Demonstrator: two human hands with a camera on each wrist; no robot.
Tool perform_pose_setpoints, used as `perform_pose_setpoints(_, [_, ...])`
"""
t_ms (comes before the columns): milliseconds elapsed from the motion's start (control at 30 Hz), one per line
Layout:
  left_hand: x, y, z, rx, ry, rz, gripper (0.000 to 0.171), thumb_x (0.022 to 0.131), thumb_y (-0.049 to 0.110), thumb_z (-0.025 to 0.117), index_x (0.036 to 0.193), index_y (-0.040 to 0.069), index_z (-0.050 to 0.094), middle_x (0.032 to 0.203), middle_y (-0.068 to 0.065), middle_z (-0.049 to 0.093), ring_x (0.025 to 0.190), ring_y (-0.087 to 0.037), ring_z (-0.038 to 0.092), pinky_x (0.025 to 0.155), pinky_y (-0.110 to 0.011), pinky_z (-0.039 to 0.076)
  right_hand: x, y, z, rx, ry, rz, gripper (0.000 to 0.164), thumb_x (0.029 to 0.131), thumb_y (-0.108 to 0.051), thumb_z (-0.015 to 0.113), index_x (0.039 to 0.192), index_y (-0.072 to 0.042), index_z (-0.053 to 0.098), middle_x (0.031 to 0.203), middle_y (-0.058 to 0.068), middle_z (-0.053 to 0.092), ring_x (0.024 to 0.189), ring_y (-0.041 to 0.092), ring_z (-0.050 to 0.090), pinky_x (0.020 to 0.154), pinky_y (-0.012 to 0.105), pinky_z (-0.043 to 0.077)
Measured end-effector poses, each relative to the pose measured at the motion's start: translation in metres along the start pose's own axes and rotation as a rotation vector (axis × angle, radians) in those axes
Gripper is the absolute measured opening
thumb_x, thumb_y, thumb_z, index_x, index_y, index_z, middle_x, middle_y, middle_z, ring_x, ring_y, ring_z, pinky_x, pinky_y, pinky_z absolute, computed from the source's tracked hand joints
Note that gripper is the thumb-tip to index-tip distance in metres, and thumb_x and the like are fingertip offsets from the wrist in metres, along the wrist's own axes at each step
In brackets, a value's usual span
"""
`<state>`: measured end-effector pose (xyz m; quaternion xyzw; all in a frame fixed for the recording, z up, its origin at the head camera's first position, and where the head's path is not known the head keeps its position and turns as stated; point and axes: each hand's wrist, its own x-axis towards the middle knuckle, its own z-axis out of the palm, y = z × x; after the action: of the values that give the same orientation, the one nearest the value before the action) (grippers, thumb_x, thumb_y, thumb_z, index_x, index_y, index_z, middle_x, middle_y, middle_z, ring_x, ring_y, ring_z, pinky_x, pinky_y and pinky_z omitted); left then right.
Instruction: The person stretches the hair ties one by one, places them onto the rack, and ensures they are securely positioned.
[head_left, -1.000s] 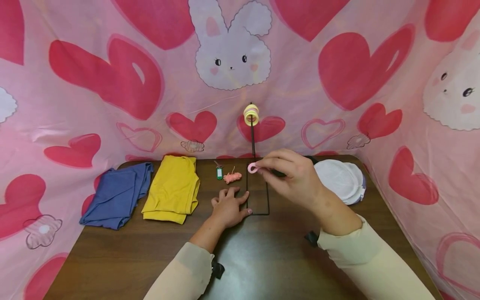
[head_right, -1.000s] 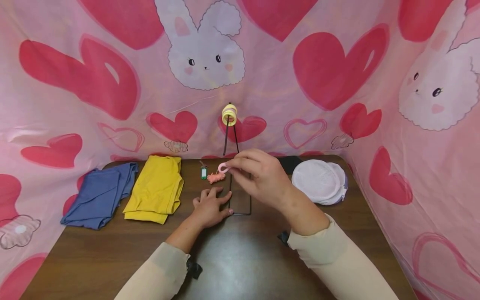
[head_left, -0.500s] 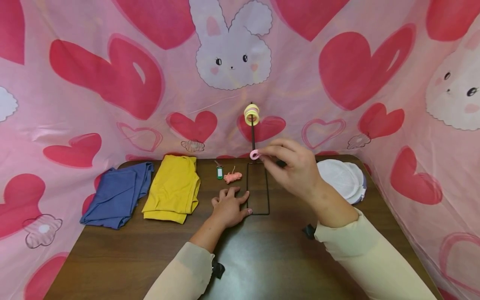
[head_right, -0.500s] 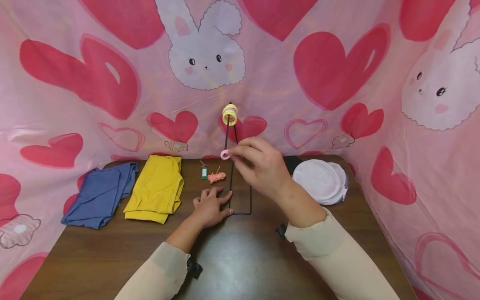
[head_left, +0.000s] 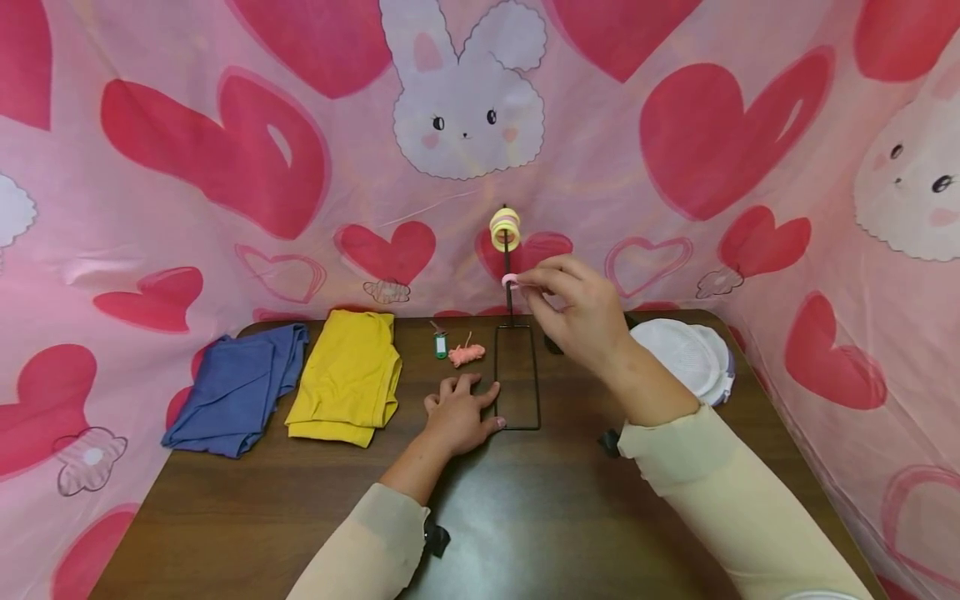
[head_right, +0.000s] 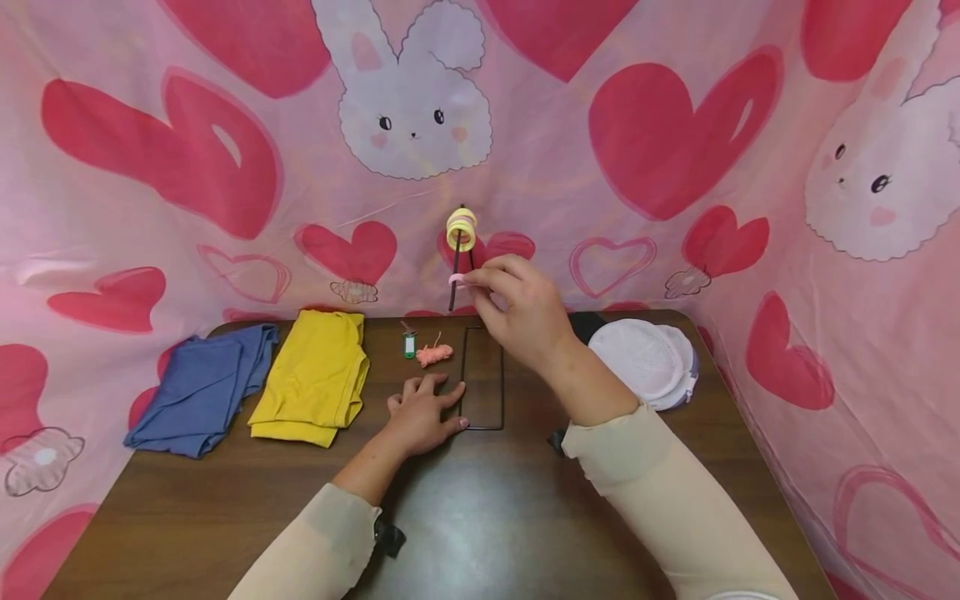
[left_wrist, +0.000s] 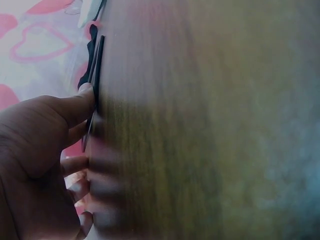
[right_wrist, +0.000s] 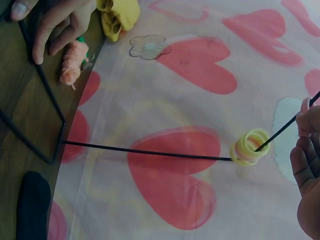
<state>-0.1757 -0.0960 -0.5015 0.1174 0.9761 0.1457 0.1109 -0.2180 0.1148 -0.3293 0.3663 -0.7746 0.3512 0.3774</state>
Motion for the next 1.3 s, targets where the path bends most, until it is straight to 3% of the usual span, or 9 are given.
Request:
perform_pose_setpoints(133, [0.0,0.0,0.0,0.001,-0.005,-0.004,0.067,0.096,0.06,0.064,0.157,0.04,0.045,0.167,-0.004,0.03,0.146,-0.041,0.025,0.101,-0.067,0.027,0.005,0.011,0.009,0.002,0.006,0.019,0.017,0.087,-0.001,0.08,0.102,-0.007,0.082,0.096,0.006,0.071,0.082,0.017,0.069,0.076,0.039,0.059])
perform_pose_setpoints(367, [-0.001,0.0,0.001,-0.011,0.004,0.005,0.066,0.096,0.06,0.065,0.156,0.039,0.047,0.166,-0.005,0.031,0.146,-0.041,0.026,0.101,-0.067,0.027,0.012,0.027,0.023,-0.052,0.033,0.058,0.016,0.091,-0.006,0.077,0.106,-0.004,0.081,0.1,0.012,0.072,0.093,0.028,0.066,0.082,0.041,0.057])
perform_pose_setpoints(667, [-0.003,0.0,0.003,-0.003,0.002,0.012,0.067,0.096,0.061,0.064,0.157,0.039,0.045,0.166,-0.004,0.031,0.146,-0.04,0.026,0.1,-0.066,0.028,0.02,0.037,0.037,-0.033,0.069,0.123,0.017,0.091,-0.006,0.078,0.108,-0.003,0.08,0.101,0.013,0.069,0.085,0.023,0.07,0.08,0.039,0.059])
perform_pose_setpoints(900, [-0.004,-0.001,0.002,0.004,0.012,0.018,0.067,0.096,0.061,0.065,0.156,0.039,0.047,0.165,-0.004,0.032,0.145,-0.041,0.027,0.098,-0.066,0.029,0.02,0.041,0.041,-0.053,0.081,0.118,0.024,0.088,0.0,0.077,0.112,-0.002,0.079,0.111,0.017,0.065,0.092,0.027,0.065,0.083,0.04,0.058])
perform_pose_setpoints(1067, [-0.004,0.0,0.002,0.006,0.011,0.009,0.066,0.096,0.061,0.065,0.156,0.039,0.047,0.165,-0.005,0.032,0.145,-0.041,0.027,0.099,-0.066,0.029,0.005,0.038,0.033,-0.052,0.065,0.109,0.023,0.088,0.0,0.075,0.111,0.001,0.078,0.11,0.018,0.065,0.092,0.029,0.063,0.081,0.041,0.055])
perform_pose_setpoints(1300, [-0.005,-0.003,0.004,0.024,0.03,0.009,0.066,0.095,0.061,0.066,0.155,0.038,0.05,0.163,-0.005,0.036,0.143,-0.041,0.031,0.099,-0.065,0.03,-0.042,0.029,0.014,-0.034,0.018,0.137,0.022,0.088,-0.003,0.077,0.11,-0.001,0.079,0.112,0.016,0.068,0.094,0.026,0.065,0.078,0.04,0.058])
